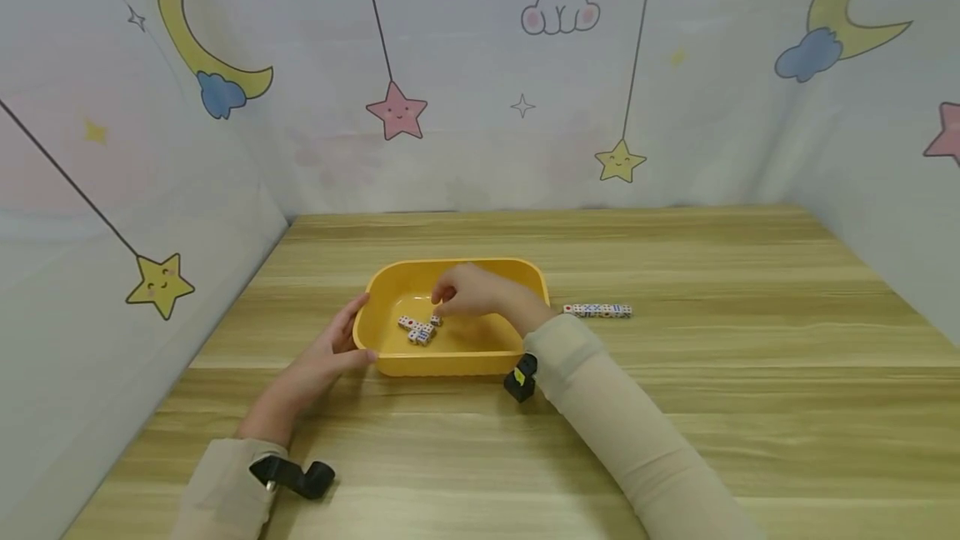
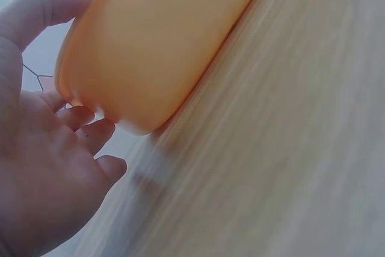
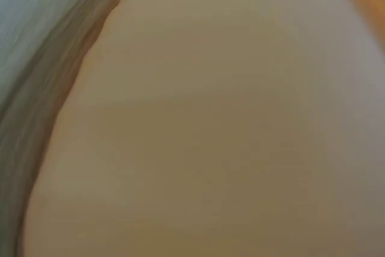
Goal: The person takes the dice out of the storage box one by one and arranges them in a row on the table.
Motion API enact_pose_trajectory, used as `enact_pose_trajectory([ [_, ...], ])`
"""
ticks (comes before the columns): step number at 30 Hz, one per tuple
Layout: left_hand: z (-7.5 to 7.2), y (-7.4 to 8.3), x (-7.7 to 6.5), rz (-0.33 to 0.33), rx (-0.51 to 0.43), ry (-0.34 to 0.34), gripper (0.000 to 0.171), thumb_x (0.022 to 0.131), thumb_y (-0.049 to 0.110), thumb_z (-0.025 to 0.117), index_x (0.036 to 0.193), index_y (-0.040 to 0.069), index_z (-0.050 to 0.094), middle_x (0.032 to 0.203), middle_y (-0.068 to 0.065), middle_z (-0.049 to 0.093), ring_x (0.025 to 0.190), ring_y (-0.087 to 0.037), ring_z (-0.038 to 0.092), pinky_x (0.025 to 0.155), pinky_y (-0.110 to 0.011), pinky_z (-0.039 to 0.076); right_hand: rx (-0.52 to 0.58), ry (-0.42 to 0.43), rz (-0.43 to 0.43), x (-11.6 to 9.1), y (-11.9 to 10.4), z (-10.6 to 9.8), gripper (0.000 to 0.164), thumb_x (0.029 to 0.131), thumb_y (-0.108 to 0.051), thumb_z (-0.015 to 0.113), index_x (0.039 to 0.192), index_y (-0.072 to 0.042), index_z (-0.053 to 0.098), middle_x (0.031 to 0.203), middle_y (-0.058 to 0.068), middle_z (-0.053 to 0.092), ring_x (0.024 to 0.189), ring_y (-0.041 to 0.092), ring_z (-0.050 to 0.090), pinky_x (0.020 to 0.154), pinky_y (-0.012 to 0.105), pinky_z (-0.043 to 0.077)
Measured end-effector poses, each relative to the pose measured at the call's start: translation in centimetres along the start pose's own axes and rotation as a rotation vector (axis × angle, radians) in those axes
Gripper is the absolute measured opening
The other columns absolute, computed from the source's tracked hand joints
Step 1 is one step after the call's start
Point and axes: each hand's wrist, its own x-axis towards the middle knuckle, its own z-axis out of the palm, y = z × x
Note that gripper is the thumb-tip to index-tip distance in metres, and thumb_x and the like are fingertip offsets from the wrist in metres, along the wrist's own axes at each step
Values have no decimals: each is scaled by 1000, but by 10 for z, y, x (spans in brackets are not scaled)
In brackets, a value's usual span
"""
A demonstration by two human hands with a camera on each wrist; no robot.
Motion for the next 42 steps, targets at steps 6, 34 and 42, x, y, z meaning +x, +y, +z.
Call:
enact_pose_trajectory([
  [6,1,0,0,-5,7,-2,90,81,13,63,145,17,0,151,-5,3,137,-24,9,107,-43,11,-41,-10,15,6,3,5,17,82,-20,63,95,-9,64,86,-1,58,78,11,48,69,21,41],
  [34,0,-2,0,14,46,-14,87,83,14,61,145,19,0,151,-6,3,136,-25,12,101,-17,25,-111,-41,65,12,2,16,20,83,-18,61,99,-7,64,91,2,60,79,11,50,71,21,43],
  [42,0,-2,0,16,49,-16,88,82,14,61,145,18,0,151,-8,3,136,-27,13,97,-11,28,-143,-43,85,11,0,18,12,83,-16,58,91,-12,65,86,-2,59,78,12,49,69,21,43],
])
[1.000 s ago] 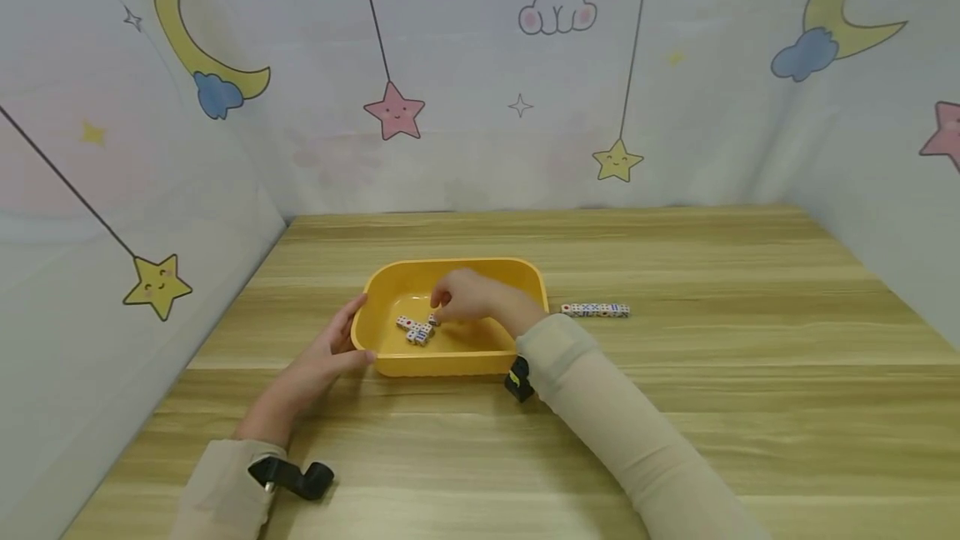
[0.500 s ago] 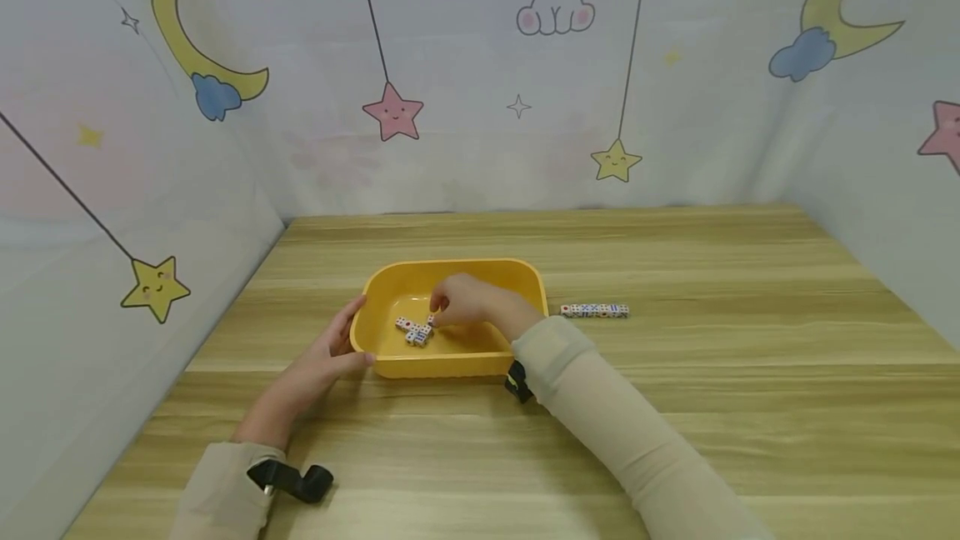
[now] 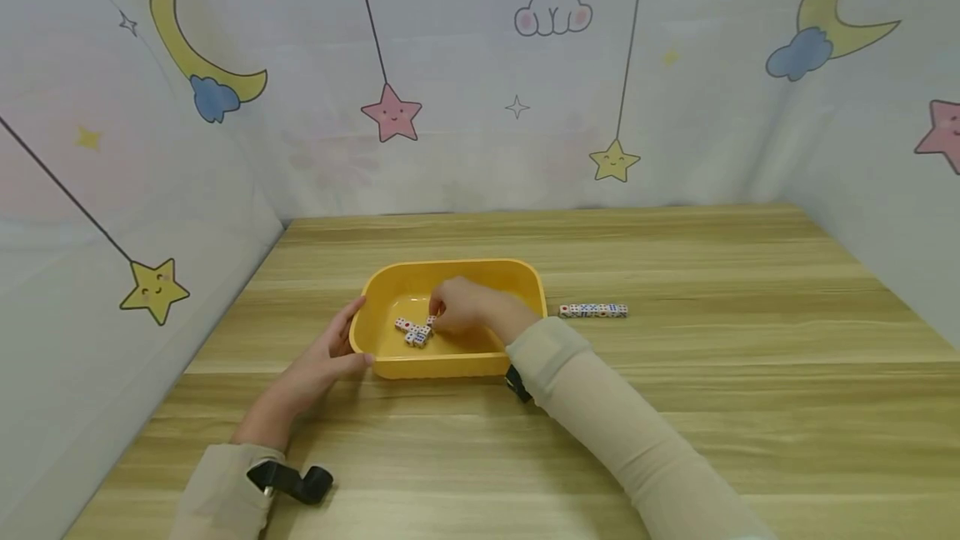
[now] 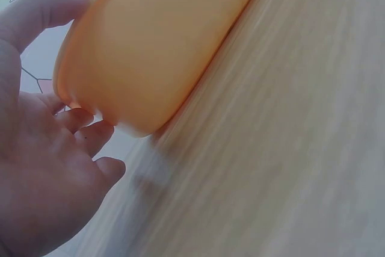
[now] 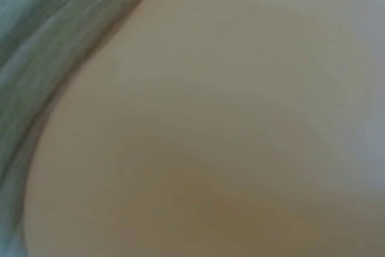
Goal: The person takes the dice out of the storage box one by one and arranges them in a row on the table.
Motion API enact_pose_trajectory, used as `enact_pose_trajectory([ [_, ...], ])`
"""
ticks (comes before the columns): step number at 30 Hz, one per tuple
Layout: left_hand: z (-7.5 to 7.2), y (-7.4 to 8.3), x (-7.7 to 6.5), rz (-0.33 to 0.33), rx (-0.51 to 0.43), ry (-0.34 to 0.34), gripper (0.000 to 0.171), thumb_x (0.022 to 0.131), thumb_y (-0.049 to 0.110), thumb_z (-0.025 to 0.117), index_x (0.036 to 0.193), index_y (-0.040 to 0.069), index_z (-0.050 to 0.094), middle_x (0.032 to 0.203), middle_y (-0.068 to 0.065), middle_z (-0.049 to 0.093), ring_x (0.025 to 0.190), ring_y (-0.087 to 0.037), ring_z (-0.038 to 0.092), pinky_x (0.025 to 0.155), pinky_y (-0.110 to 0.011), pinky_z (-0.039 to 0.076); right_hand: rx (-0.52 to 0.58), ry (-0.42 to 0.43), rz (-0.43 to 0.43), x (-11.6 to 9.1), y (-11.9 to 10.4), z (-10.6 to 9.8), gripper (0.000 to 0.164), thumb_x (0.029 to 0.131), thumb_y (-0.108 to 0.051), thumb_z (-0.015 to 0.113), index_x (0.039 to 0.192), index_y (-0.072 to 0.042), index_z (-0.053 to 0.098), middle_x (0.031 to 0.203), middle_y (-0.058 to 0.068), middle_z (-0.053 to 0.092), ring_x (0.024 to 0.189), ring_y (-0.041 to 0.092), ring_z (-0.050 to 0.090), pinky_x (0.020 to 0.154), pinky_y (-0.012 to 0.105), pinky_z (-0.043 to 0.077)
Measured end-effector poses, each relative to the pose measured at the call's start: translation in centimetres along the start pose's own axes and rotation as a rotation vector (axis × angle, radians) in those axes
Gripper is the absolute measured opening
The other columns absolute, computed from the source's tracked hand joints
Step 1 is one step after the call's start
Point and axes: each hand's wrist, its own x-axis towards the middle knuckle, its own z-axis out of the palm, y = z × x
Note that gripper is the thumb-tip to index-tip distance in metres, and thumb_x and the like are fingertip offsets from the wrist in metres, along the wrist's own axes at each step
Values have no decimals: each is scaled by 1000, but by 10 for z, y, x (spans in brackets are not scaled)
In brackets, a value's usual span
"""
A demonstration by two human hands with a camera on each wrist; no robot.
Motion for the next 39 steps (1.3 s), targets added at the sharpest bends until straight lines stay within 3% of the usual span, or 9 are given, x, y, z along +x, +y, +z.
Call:
enact_pose_trajectory([
  [11,1,2,-1,0,-9,8,88,82,12,61,145,17,-1,151,-10,5,136,-28,15,93,-7,29,-16,7,7,0,2,-1,11,84,-17,58,90,-11,64,87,-1,58,80,13,50,71,23,43],
  [22,3,2,-1,4,14,21,86,83,12,60,145,16,1,150,-13,5,135,-30,15,98,-15,28,-11,95,-93,-8,2,-12,17,84,-17,57,96,-7,65,86,1,60,77,11,50,69,21,42],
  [31,5,4,-1,4,17,21,86,83,12,60,145,15,1,150,-15,6,135,-32,15,106,-40,18,55,124,-148,-19,6,-18,17,86,-21,57,97,-10,64,88,-1,61,78,10,53,71,22,45],
  [39,3,1,0,-1,10,26,86,83,10,59,145,15,0,150,-14,5,135,-31,14,106,-43,16,84,157,-219,-37,8,-30,17,87,-19,56,98,-9,64,90,0,62,81,9,55,72,21,46],
])
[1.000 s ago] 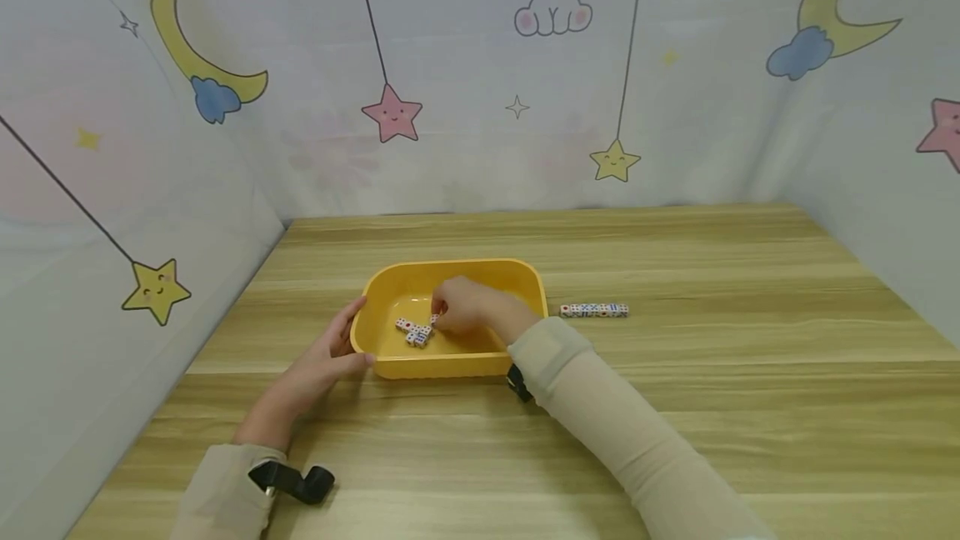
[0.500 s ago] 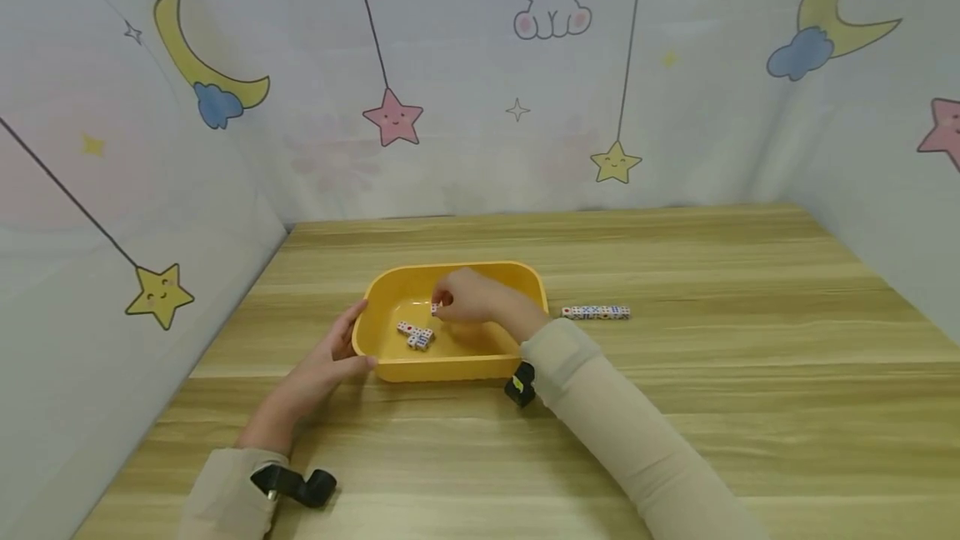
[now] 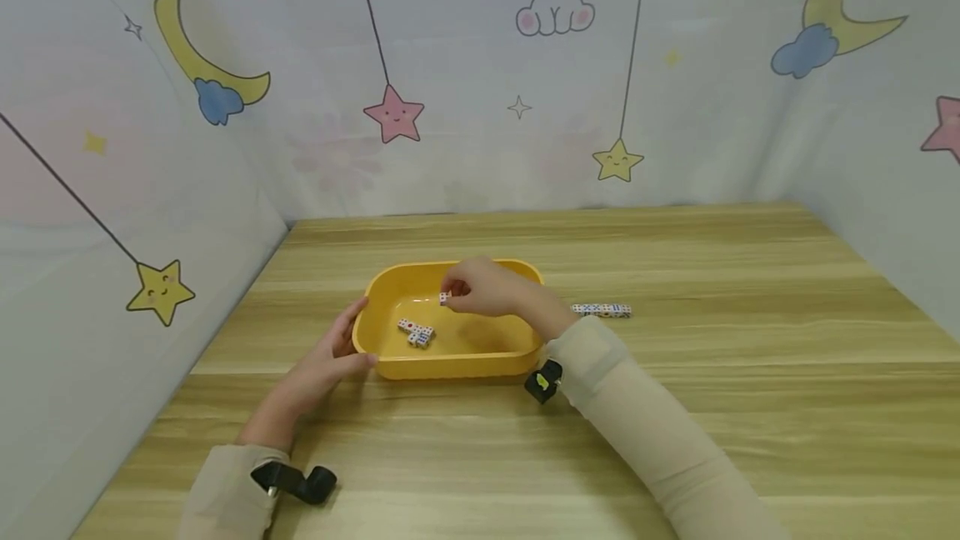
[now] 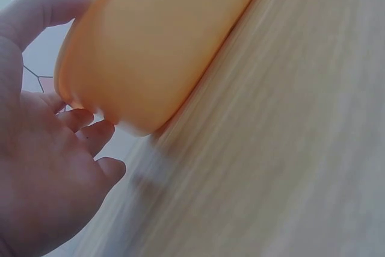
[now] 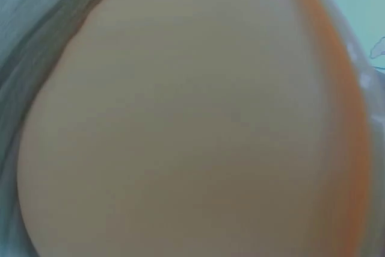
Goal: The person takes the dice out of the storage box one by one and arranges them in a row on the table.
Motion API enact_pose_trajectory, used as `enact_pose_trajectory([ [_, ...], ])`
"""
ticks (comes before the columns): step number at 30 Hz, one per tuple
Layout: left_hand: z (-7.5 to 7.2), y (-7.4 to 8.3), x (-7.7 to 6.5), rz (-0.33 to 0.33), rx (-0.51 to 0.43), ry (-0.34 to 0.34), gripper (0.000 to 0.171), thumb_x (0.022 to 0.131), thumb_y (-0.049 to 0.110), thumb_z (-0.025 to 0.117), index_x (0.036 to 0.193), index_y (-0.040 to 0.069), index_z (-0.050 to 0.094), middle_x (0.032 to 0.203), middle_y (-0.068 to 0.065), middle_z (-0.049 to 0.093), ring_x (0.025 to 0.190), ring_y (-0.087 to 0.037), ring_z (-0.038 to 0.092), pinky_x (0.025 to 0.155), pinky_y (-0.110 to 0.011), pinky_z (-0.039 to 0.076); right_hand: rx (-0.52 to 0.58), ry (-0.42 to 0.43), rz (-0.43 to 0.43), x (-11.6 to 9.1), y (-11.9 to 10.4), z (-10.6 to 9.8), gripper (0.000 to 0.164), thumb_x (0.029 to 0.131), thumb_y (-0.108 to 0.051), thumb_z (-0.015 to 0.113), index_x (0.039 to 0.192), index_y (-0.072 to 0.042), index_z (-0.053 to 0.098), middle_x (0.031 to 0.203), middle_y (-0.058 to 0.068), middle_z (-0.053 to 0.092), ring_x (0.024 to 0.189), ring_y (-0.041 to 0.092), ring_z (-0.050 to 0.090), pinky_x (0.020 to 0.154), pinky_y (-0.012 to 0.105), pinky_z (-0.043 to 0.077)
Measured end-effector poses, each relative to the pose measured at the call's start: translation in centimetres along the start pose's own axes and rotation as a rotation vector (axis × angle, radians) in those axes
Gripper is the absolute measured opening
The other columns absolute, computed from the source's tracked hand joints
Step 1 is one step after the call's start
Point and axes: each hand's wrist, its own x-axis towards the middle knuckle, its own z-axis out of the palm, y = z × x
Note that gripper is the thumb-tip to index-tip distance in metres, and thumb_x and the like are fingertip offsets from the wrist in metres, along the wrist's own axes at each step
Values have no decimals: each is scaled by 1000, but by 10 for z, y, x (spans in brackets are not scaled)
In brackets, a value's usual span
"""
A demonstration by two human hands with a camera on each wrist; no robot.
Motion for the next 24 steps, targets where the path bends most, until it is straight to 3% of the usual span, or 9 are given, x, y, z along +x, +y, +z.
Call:
enact_pose_trajectory([
  [11,0,1,0,-13,10,3,86,83,12,60,145,15,0,151,-12,4,136,-30,14,105,-33,22,22,28,0,-26,0,-21,17,87,-22,55,100,-13,62,91,-5,60,81,9,53,72,20,46],
  [18,0,0,0,-9,1,0,87,82,13,60,145,15,0,151,-12,3,135,-30,14,94,-9,29,39,47,20,-43,6,-33,16,87,-21,55,100,-14,62,89,-4,60,80,12,53,71,23,47],
  [24,1,0,1,3,-14,-5,87,82,11,60,145,14,-1,151,-13,3,135,-31,14,89,-5,30,17,75,19,-61,15,-44,15,87,-22,55,99,-15,62,88,-5,60,79,11,53,71,24,46],
])
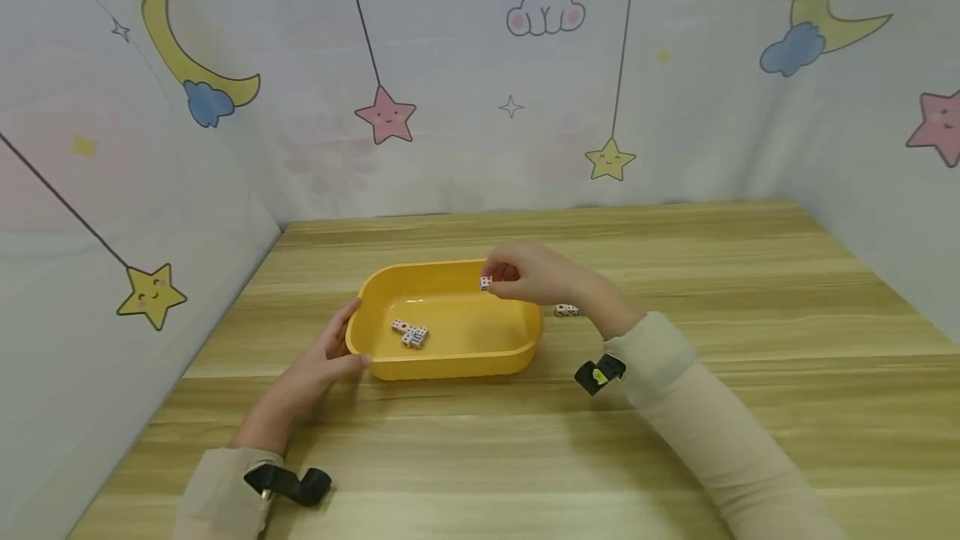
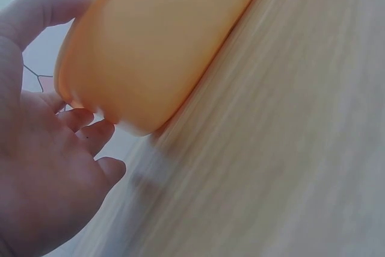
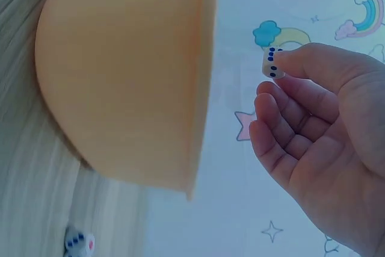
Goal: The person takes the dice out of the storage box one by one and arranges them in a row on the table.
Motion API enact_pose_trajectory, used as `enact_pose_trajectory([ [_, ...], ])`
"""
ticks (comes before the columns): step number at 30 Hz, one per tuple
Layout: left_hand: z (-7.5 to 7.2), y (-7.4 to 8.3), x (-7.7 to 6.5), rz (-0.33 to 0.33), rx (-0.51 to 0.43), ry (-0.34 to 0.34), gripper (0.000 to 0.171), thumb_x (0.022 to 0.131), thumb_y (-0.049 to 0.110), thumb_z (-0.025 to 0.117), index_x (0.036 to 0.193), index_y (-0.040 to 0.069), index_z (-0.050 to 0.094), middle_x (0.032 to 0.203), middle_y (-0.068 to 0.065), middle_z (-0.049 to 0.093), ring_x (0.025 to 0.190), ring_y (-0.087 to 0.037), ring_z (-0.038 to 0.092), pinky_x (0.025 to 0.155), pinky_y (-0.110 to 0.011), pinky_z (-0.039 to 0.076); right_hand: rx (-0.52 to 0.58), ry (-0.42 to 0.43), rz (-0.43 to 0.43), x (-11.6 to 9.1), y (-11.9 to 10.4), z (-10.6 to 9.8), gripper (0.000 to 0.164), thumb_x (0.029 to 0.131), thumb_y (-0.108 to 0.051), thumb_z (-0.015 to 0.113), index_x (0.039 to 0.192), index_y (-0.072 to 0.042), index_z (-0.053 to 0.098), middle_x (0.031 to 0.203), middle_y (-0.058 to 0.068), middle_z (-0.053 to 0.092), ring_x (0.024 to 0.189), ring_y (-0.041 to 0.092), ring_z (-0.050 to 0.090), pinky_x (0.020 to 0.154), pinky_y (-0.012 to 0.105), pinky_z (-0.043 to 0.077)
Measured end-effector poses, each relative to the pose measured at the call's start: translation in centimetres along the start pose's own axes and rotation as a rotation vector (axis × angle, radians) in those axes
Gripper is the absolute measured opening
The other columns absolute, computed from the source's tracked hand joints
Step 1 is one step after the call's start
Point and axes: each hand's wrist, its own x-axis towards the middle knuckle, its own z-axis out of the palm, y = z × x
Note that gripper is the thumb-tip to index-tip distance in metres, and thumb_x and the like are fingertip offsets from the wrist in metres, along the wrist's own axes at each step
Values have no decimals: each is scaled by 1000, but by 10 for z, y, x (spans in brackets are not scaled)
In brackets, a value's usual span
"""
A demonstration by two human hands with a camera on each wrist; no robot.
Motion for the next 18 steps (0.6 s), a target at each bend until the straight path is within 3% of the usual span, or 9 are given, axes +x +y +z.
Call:
enact_pose_trajectory([
  [18,2,3,0,-7,17,-1,85,84,10,58,145,12,-2,151,-14,1,136,-31,12,93,-7,28,3,37,134,-64,36,-30,13,87,-27,57,96,-18,60,87,-2,62,74,14,54,66,27,48],
])
